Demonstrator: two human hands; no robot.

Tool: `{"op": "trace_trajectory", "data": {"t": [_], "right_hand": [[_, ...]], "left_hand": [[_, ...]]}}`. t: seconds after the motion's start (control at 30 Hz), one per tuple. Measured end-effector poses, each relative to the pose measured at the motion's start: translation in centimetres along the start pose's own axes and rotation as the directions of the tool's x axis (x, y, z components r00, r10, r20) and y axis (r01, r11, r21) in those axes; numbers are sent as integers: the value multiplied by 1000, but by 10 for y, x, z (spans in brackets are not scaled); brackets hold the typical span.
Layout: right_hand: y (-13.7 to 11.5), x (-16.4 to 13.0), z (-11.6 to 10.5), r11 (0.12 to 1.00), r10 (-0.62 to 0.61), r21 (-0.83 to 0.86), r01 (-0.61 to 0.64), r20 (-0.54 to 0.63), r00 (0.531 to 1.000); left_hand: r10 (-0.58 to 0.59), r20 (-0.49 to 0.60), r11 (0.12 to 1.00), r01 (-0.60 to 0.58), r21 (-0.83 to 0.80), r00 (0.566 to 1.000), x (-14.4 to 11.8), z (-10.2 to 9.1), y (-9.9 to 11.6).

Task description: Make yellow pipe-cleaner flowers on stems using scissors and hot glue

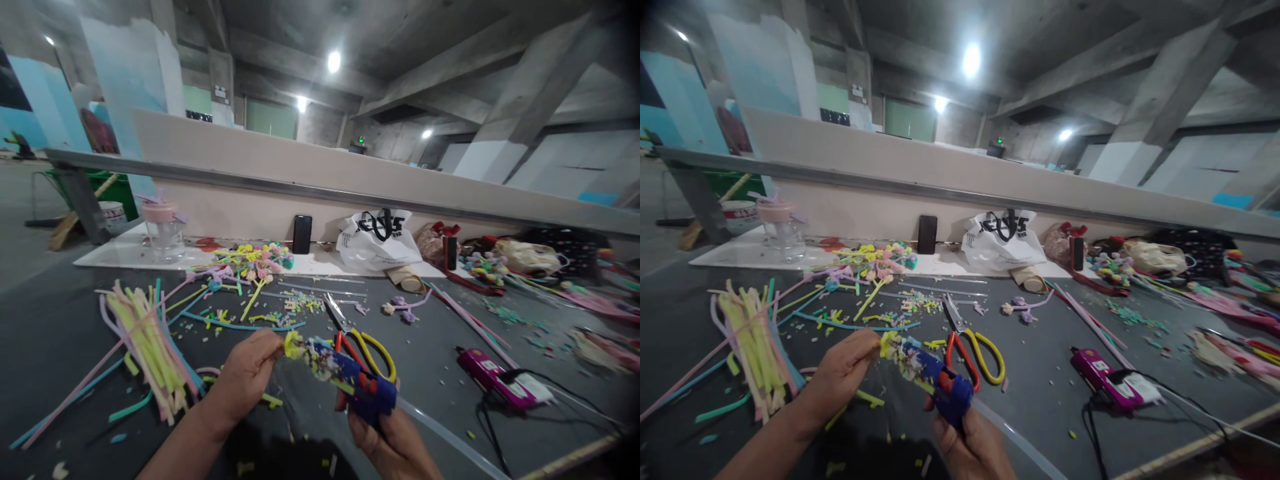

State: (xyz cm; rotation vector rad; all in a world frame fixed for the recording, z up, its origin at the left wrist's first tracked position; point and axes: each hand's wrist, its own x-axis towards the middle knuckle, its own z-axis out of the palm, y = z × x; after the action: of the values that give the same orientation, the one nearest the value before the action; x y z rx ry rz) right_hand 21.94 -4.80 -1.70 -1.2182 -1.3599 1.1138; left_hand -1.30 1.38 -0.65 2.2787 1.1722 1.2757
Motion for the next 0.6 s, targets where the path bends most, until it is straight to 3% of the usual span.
{"op": "trace_trajectory", "data": {"t": [0.27,0.47,0.6], "right_hand": [[10,-2,7,958,-52,-287,12,-129,990],[9,3,-4,949,-76,-304,77,15,997],[-3,3,-4,971,-50,-231,56,31,998]], "left_hand": [[-19,39,1000,19,1,999,0,0,-2],[-20,42,1000,21,-19,999,1,-1,0],[-60,12,996,61,-68,998,3,-1,0]]}}
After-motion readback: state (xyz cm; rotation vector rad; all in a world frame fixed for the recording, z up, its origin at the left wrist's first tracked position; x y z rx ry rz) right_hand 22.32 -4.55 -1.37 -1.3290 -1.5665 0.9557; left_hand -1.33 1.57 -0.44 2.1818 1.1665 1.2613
